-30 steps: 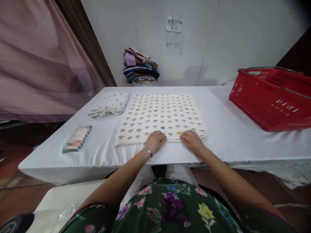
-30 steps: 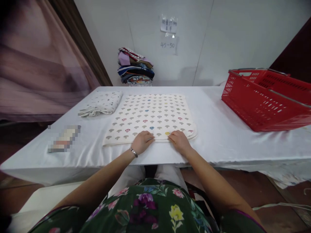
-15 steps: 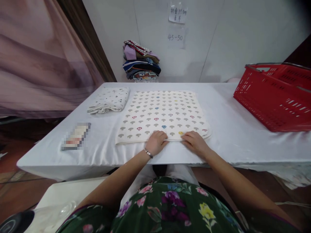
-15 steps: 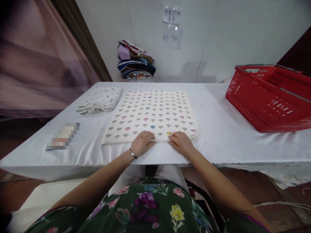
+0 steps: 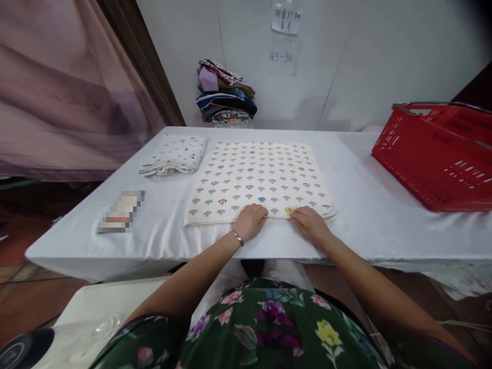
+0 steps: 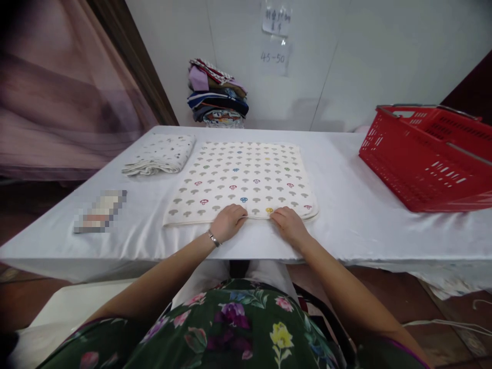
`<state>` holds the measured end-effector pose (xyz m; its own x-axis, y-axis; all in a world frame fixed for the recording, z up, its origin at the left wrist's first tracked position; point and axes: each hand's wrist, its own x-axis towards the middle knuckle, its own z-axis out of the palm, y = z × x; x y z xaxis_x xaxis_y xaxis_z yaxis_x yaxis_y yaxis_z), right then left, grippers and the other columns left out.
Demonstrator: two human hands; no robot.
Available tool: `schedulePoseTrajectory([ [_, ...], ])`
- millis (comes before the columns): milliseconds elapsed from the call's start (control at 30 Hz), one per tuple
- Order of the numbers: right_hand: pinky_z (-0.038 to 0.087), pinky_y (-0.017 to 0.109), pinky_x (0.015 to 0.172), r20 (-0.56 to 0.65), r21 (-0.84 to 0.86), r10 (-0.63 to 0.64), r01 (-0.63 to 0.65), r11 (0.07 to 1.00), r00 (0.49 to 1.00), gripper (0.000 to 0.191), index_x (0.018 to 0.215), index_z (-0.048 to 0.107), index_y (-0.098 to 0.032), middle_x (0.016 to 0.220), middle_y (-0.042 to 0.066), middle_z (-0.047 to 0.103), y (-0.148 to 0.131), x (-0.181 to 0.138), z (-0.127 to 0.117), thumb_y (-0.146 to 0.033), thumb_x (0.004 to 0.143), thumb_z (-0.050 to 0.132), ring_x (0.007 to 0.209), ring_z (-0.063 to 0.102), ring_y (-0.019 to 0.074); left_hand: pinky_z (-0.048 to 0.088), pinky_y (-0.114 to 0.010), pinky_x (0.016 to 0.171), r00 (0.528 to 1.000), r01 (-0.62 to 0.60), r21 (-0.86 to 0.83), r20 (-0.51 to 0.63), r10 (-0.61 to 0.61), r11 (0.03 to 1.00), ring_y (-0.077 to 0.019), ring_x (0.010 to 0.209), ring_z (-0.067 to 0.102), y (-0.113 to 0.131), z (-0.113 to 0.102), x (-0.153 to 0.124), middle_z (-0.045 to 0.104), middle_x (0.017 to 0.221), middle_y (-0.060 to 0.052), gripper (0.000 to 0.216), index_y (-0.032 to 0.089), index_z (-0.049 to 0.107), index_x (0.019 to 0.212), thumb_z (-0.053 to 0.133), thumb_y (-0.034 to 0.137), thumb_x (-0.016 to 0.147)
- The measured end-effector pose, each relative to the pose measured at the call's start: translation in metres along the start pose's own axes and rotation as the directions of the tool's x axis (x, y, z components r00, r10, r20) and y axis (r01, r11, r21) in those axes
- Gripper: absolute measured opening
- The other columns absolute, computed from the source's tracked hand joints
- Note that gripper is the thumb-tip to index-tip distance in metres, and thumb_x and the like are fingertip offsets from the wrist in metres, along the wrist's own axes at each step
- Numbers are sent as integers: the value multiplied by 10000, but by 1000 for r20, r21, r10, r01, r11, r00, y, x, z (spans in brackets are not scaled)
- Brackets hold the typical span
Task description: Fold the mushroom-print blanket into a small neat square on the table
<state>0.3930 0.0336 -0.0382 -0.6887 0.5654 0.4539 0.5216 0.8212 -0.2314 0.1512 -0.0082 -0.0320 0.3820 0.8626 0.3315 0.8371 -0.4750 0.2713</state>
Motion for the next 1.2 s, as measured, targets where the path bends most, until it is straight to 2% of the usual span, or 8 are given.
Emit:
schedulePoseTrajectory([
  [133, 445, 334, 726, -22, -38, 10, -11, 999, 1000, 226, 967, 639, -176, 914, 96, 628, 1, 0, 1, -225, 916, 424, 833, 538, 200, 408, -330, 747, 1000, -4, 14, -2, 4, 1000, -187, 851, 506, 0, 3, 1, 590, 882, -50, 114, 173, 545, 911, 466, 136, 838],
  [233, 432, 326, 719, 11, -85, -5, 6, 996, 1000, 224, 984, 636, -174, 903, 94, 632, 4, 0, 3, -207, 912, 426, 817, 535, 193, 408, -325, 752, 1000, -11, 61, -2, 11, 998, -189, 878, 514, 0, 3, 2, 597, 919, -54, 154, 171, 549, 965, 459, 141, 843],
  [400, 411, 313, 705, 54, -150, -31, 39, 988, 998, 223, 1016, 627, -164, 890, 93, 639, 7, -3, 4, -175, 900, 436, 804, 531, 190, 404, -337, 732, 997, -60, 210, 65, 47, 976, -202, 873, 532, 3, -3, 5, 608, 897, -61, 168, 175, 570, 946, 418, 166, 877],
  [533, 396, 303, 704, 42, -192, -40, 47, 980, 998, 231, 1017, 622, -158, 904, 94, 637, 4, -2, 1, -148, 889, 430, 800, 527, 187, 414, -316, 726, 998, -36, 227, 64, 22, 973, -180, 852, 549, 4, -5, 6, 611, 891, -51, 189, 181, 543, 1011, 412, 152, 878],
  [700, 367, 289, 719, 149, -230, -104, 136, 964, 983, 211, 910, 636, -174, 911, 71, 619, 0, 2, -4, -140, 887, 429, 815, 497, 178, 415, -308, 671, 997, -54, 274, 65, 37, 960, -176, 792, 553, 1, -2, 5, 608, 852, -40, 162, 181, 563, 924, 417, 135, 871],
  [800, 341, 294, 719, 185, -266, -94, 142, 954, 978, 197, 842, 631, -175, 905, 70, 603, -1, 3, -5, -154, 890, 441, 828, 466, 184, 415, -311, 689, 994, -109, 287, 63, 94, 952, -177, 821, 547, -1, 1, 2, 614, 932, -33, 165, 198, 585, 910, 431, 151, 874],
  [967, 311, 303, 717, 182, -306, -31, 86, 948, 983, 171, 876, 623, -174, 914, 77, 587, -5, 1, -4, -146, 887, 454, 848, 441, 191, 412, -324, 745, 989, -146, 278, 64, 134, 949, -172, 882, 530, 0, 1, -2, 576, 1131, -18, 211, 225, 610, 933, 409, 177, 892],
  [1200, 303, 307, 711, 208, -294, -29, 91, 951, 978, 159, 914, 624, -184, 928, 74, 585, -4, 1, -3, -200, 897, 467, 859, 444, 192, 406, -345, 771, 989, -125, 265, 114, 97, 956, -189, 912, 517, 9, -7, 0, 574, 1127, -55, 217, 196, 625, 910, 410, 207, 886],
])
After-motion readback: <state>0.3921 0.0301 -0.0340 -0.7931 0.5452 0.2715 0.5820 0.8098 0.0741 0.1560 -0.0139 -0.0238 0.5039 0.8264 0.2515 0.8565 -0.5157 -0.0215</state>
